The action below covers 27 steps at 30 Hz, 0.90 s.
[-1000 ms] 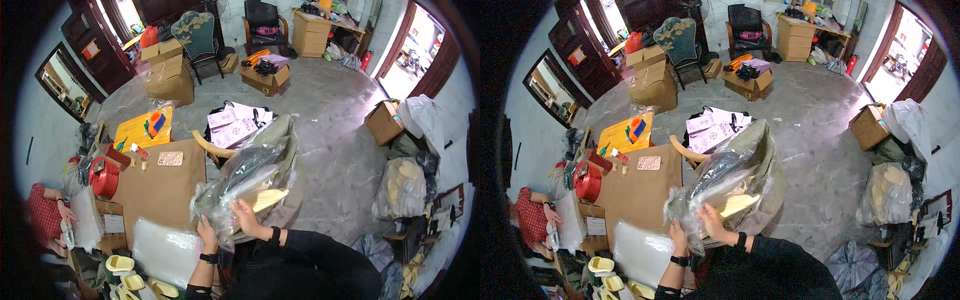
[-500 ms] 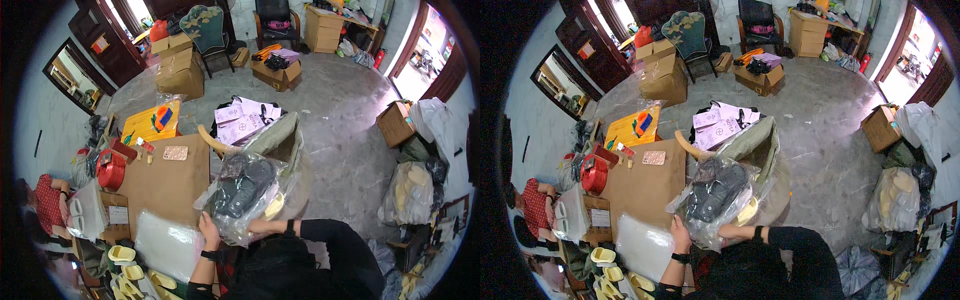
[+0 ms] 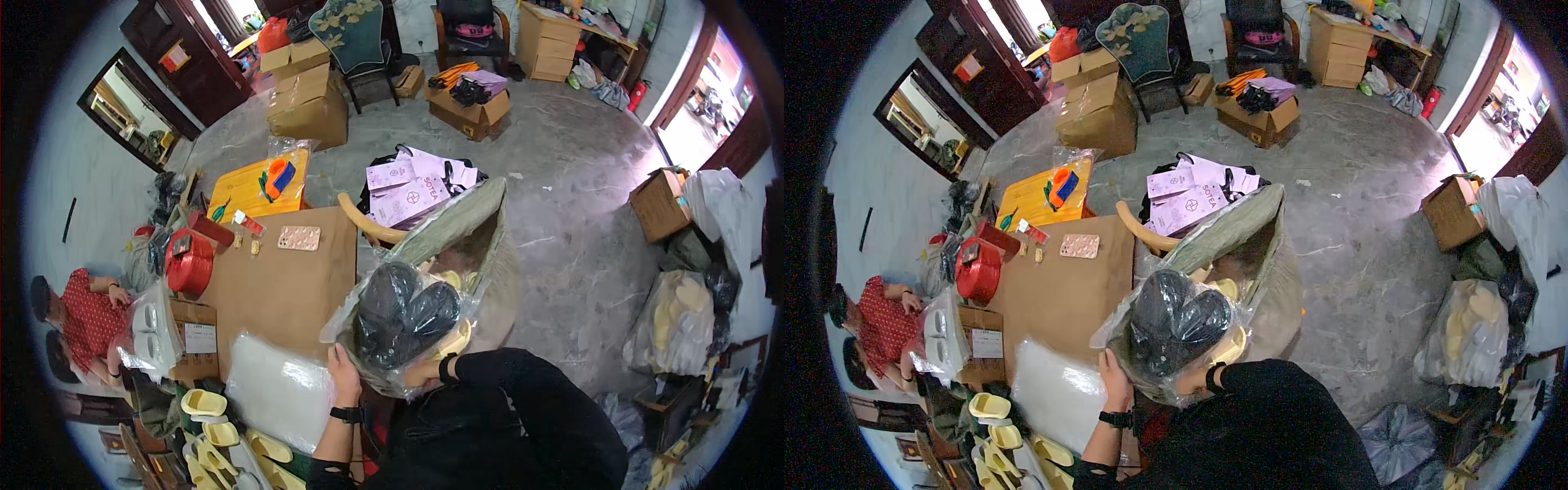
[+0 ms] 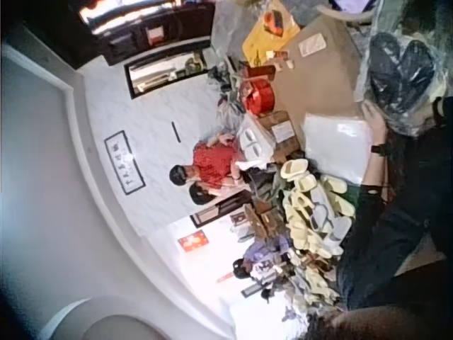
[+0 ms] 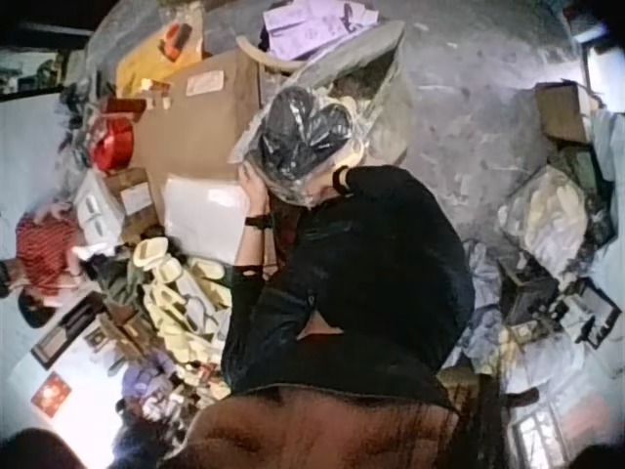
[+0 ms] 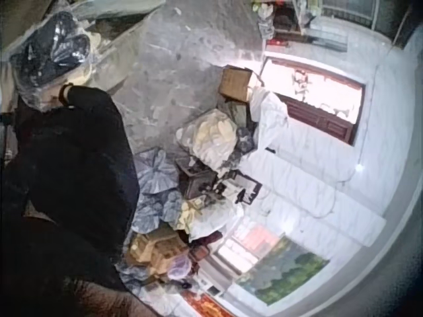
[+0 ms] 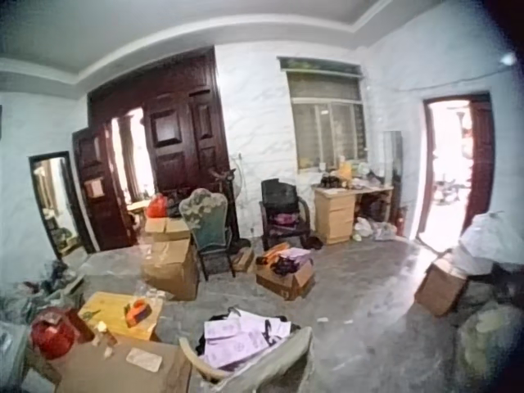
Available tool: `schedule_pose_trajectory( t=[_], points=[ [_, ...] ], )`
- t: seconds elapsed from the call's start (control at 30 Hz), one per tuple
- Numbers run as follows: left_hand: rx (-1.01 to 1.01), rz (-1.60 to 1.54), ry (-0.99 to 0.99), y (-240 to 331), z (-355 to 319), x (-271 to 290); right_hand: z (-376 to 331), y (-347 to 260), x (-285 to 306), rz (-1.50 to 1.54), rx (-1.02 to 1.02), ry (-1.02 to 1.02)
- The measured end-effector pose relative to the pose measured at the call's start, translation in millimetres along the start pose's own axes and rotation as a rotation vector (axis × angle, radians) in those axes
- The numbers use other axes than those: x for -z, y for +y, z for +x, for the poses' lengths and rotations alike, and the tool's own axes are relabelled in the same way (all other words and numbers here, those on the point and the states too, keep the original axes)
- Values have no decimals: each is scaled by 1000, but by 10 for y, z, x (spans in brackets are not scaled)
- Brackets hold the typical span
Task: The recorder is sorting and inspecting various sandals and slippers at a manufacturing or fulfillment station.
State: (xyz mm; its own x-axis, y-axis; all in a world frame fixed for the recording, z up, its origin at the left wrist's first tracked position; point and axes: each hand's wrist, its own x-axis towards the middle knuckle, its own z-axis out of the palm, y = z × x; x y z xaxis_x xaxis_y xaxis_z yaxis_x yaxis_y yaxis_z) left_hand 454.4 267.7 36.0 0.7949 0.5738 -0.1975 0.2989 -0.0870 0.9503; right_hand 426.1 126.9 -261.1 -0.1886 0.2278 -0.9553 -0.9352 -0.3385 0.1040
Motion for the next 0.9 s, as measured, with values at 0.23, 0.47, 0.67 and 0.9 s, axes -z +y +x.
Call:
schedule_pose_trajectory(
  t=[0.23,0.47,0.67,0.9],
  points=[
    [-152,108,26,-29,41,140,-1882,-422,-374,-1394,39,-438],
    [279,-435,193,-231,378,260,-1771,22,-133,-1431,182,-487],
    [254,-666,95,190,435,62,-1715,-49,34,-1228,246,-594],
    [-153,177,-227,302,56,-51,-2124,-873,-193,-1189,237,-371]
  ],
)
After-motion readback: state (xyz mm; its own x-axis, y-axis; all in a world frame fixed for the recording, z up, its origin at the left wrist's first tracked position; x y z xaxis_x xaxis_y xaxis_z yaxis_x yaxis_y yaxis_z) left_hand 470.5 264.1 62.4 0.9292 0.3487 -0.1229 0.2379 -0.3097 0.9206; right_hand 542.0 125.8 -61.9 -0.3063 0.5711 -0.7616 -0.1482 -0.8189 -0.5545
